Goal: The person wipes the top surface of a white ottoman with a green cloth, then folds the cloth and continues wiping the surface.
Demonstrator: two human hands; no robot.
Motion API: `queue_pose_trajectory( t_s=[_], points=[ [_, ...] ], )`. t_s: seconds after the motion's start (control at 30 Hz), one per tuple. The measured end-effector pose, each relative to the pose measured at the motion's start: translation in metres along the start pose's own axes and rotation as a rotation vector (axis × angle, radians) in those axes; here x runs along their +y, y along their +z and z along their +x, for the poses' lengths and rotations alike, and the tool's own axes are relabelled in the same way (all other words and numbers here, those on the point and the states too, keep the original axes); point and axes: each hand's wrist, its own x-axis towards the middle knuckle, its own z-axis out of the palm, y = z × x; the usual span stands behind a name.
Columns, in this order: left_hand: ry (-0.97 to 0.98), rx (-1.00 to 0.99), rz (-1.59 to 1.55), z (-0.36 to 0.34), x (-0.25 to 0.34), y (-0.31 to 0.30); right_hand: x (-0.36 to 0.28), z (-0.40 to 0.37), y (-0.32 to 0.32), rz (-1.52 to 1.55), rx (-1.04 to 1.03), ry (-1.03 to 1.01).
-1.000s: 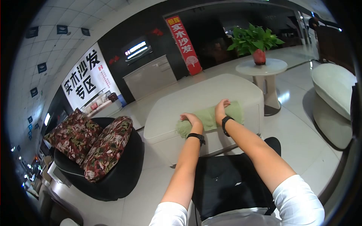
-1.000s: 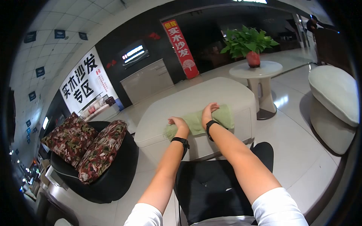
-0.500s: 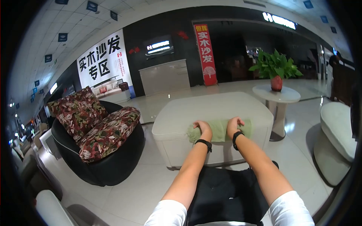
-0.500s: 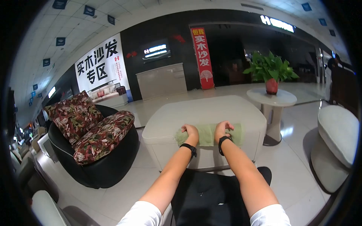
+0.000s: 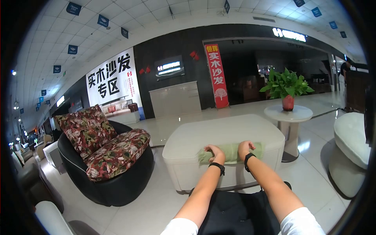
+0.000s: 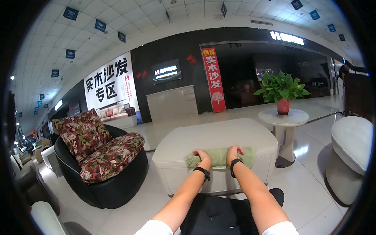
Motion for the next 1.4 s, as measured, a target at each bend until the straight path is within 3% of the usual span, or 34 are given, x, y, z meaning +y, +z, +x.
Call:
queue_pose_trajectory(
  t_s=[0.13, 0.27, 0.37, 0.63, 0.93, 1.03, 1.17, 1.27, 1.4],
  points=[
    [0.010, 0.018, 0.021, -0.009, -0.002, -0.003, 0.009, -0.002, -0.001, 0.002, -0.082, -0.112],
    [-0.090, 0.200, -0.066, 0.012, 0.014, 0.009, -0.002, 0.006, 0.009, -0.049, -0.033, -0.062],
    [-0.053, 0.270, -0.185, 0.022, 0.013, 0.017, -0.002, 0.001, 0.008, -0.068, -0.017, -0.026],
    [-0.091, 0.294, -0.324, 0.040, 0.022, 0.018, 0.019, -0.025, 0.001, 0.052, 0.051, -0.068],
    [0.030, 0.298, -0.217, 0.030, 0.015, 0.021, 0.014, -0.020, 0.001, 0.104, 0.095, -0.069],
    [-0.060, 0.291, -0.428, 0.101, 0.043, 0.038, 0.005, -0.008, 0.006, 0.154, 0.096, -0.034],
    [-0.047, 0.310, -0.422, 0.091, 0.038, 0.039, -0.038, 0.051, 0.029, 0.009, 0.030, 0.002],
    [-0.008, 0.256, -0.373, 0.080, 0.027, 0.036, -0.001, -0.003, 0.005, 0.005, 0.055, -0.027],
    [-0.013, 0.251, -0.362, 0.061, 0.025, 0.025, -0.027, 0.021, 0.012, -0.227, -0.091, 0.051]
  ],
)
